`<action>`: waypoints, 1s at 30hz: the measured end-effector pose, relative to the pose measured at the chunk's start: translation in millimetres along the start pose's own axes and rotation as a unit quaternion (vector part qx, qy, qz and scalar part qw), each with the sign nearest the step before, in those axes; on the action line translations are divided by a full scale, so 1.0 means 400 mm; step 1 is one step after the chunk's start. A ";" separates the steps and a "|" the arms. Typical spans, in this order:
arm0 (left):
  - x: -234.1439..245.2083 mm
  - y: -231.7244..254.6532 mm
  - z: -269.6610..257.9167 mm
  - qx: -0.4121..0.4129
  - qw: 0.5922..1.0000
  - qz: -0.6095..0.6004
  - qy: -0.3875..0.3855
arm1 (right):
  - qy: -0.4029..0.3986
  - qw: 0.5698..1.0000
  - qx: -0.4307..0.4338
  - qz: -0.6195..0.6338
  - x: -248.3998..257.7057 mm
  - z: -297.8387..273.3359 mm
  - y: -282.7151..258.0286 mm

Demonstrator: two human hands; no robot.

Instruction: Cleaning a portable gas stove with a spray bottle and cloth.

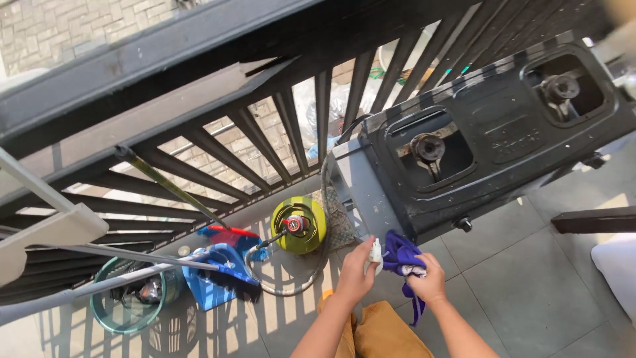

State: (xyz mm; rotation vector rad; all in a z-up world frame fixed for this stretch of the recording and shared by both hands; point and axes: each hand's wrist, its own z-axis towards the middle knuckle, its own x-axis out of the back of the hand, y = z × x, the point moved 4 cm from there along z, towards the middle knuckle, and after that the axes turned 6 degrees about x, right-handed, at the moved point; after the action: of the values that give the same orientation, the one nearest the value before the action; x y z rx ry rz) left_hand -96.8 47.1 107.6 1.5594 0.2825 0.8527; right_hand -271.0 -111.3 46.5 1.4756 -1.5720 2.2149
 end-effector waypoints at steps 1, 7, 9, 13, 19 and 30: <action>-0.009 0.061 0.007 -0.009 1.000 0.002 -0.009 | 0.012 1.000 -0.005 0.002 0.050 0.003 0.007; -0.235 0.321 0.031 -0.080 0.990 0.011 -0.118 | 0.231 0.971 0.045 -0.030 0.499 0.015 0.048; -0.340 0.423 0.039 -0.053 0.984 -0.002 -0.172 | 0.288 0.957 0.019 -0.010 0.676 -0.006 0.086; -0.605 0.585 0.137 -0.056 0.975 -0.087 -0.198 | 0.359 0.932 0.005 0.038 0.973 0.000 0.273; -1.005 0.796 0.280 -0.058 0.983 -0.111 -0.137 | 0.408 0.907 -0.045 0.096 1.346 0.077 0.593; -1.322 0.898 0.572 -0.008 0.991 -0.118 -0.062 | 0.007 0.921 -0.354 -0.164 1.639 0.575 0.742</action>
State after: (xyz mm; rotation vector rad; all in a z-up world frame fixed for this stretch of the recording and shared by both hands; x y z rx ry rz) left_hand -419.7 -527.9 269.1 1.5216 0.3618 0.5697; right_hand -630.5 -721.5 308.9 1.3403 -1.6964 1.2618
